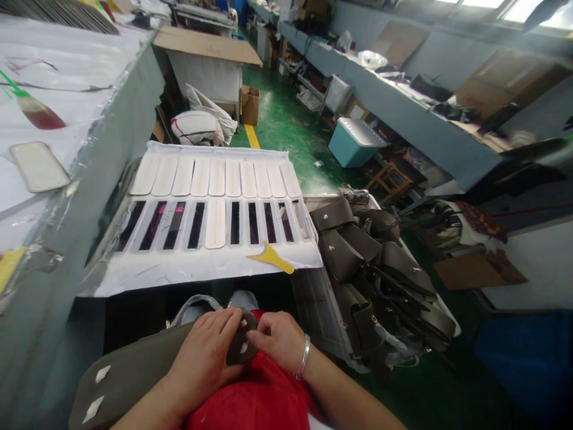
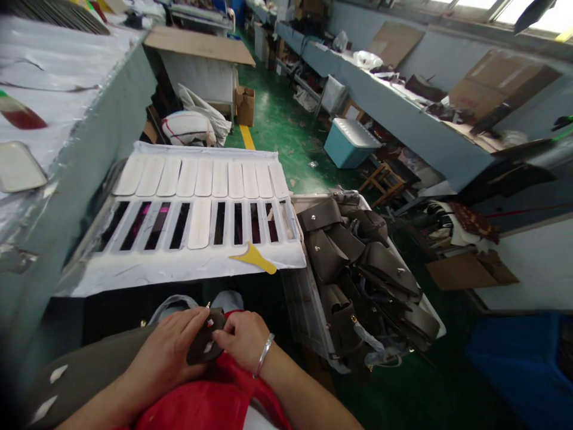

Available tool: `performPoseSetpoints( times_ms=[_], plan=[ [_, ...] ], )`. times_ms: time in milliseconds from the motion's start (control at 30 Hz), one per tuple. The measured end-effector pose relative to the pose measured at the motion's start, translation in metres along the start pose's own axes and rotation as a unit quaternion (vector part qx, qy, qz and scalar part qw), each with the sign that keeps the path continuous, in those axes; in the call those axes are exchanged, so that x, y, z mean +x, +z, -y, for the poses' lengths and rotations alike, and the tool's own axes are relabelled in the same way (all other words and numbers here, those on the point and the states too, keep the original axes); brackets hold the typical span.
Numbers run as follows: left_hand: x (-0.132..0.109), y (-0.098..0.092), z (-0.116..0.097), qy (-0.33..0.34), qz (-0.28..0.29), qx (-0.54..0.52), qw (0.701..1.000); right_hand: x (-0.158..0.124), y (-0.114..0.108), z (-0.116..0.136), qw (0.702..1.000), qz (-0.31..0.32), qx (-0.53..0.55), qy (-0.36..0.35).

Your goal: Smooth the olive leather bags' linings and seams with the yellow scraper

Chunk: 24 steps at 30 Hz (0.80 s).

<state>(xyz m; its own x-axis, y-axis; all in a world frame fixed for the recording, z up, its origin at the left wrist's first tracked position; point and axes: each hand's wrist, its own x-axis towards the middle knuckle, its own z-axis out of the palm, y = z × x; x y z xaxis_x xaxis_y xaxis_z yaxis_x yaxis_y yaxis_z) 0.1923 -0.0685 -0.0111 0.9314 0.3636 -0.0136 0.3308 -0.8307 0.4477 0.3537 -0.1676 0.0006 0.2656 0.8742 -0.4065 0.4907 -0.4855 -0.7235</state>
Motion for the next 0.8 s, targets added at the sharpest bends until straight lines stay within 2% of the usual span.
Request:
performPoseSetpoints(
  times_ms=[333,433,600,700,800],
  plan=[
    [0.001,0.000,0.000,0.003,-0.007,0.061,0.998,0.007,-0.001,0.008,0.999,-0.020,-0.042,0.012],
    [0.000,0.000,-0.005,-0.013,-0.002,0.094,0.995,0.007,0.003,0.008,0.999,-0.051,-0.015,0.013],
    [0.000,-0.008,-0.014,-0.046,0.027,0.082,0.995,0.008,0.016,0.004,0.993,-0.099,0.059,-0.015],
    [-0.015,-0.021,0.000,-0.049,0.031,0.068,0.996,0.012,0.021,0.000,0.992,-0.108,0.049,-0.034],
    [-0.053,-0.043,0.031,-0.091,0.042,0.060,0.993,0.014,0.017,-0.001,0.996,-0.083,0.003,-0.040]
  ],
)
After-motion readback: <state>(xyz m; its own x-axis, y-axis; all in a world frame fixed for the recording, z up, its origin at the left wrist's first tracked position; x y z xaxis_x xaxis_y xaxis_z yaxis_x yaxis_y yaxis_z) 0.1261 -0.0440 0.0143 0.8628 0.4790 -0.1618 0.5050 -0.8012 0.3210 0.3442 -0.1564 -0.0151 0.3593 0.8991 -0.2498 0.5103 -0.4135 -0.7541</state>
